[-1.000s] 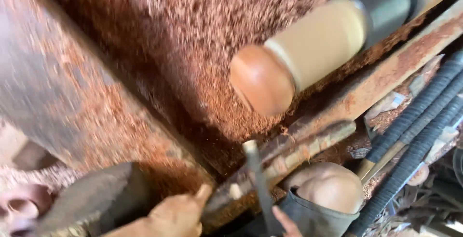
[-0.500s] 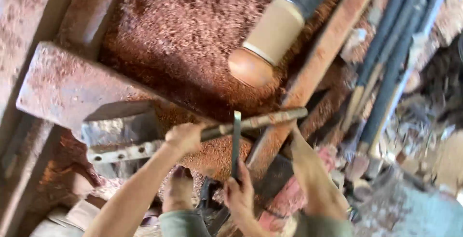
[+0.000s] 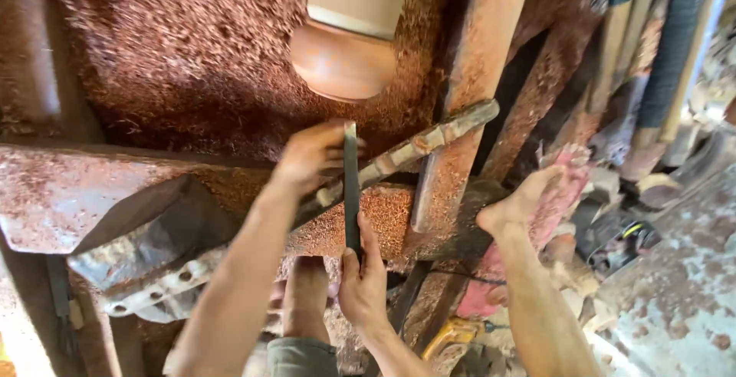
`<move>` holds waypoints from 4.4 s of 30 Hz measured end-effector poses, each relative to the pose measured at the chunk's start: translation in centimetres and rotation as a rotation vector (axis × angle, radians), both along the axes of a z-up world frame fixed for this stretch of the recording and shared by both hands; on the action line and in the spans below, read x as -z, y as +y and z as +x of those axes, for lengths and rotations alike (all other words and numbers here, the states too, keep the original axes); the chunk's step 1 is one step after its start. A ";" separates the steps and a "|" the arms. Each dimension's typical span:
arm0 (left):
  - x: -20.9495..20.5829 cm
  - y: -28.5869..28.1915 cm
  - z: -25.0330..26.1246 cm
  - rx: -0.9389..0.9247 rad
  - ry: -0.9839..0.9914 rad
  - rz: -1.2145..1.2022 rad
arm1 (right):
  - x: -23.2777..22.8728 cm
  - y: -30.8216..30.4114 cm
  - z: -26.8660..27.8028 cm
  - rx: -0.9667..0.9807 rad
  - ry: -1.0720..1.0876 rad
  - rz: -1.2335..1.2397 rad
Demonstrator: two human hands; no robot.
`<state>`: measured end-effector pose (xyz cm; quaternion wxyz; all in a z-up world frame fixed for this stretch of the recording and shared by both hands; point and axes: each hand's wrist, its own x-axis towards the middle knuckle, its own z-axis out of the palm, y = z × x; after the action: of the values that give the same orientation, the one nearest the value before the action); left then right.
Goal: Shaping and finishing a wooden object on a lathe using various chisels and sandpaper
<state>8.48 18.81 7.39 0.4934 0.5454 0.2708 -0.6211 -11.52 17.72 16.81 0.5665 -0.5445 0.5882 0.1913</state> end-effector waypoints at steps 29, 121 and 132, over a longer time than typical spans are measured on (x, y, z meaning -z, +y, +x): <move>7.3 -4.9 -4.9 -0.447 0.012 -0.112 | 4.2 0.7 1.1 -0.039 -0.162 -0.249; 5.8 -5.6 -4.4 -0.557 -0.181 0.043 | 5.0 -2.5 -1.7 0.488 -0.342 0.332; 5.0 -5.0 -3.5 -0.480 -0.086 -0.022 | 4.4 -0.9 -0.6 0.446 -0.361 0.186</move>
<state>4.96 13.81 2.40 0.6438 0.4861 0.3648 -0.4649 -12.10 16.77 12.37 0.7375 -0.3730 0.5628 0.0155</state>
